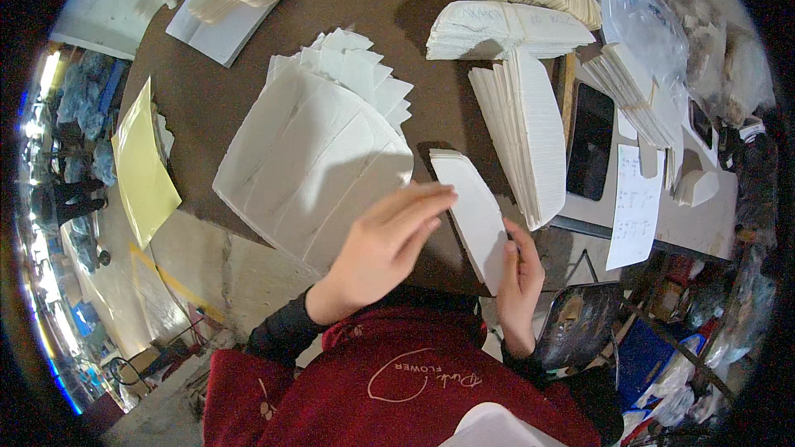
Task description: The person repeatedly picks up white paper pieces from a stack, folds them in half, and places them into a separate pile on the table. The process is continuous and repetitive throughout the clip.
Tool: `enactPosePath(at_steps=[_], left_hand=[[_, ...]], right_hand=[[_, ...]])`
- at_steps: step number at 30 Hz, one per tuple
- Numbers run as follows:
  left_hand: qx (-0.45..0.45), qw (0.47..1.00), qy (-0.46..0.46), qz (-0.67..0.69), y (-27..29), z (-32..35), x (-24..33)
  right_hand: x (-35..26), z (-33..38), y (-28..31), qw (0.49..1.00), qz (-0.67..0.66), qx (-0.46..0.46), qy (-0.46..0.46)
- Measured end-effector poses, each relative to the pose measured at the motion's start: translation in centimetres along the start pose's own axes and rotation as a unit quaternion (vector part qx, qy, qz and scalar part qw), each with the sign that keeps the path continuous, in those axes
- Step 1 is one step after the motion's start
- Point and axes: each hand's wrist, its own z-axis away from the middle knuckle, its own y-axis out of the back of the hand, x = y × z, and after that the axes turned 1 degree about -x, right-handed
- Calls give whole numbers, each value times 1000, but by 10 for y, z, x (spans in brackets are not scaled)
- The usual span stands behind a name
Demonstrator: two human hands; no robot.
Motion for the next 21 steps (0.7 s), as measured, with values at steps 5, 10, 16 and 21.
enactPosePath(at_steps=[5,10,16,21], left_hand=[[-37,997,48,-56,-42,6,-15],[-14,992,19,-123,-62,12,-24],[7,993,9,-118,-65,13,-29],[65,997,-15,30,-59,14,-32]], right_hand=[[-10,-4,-2,989,131,5,65],[-22,-11,3,948,307,-61,52],[-49,-16,29,886,439,-131,74],[-72,-7,35,889,378,-156,207]])
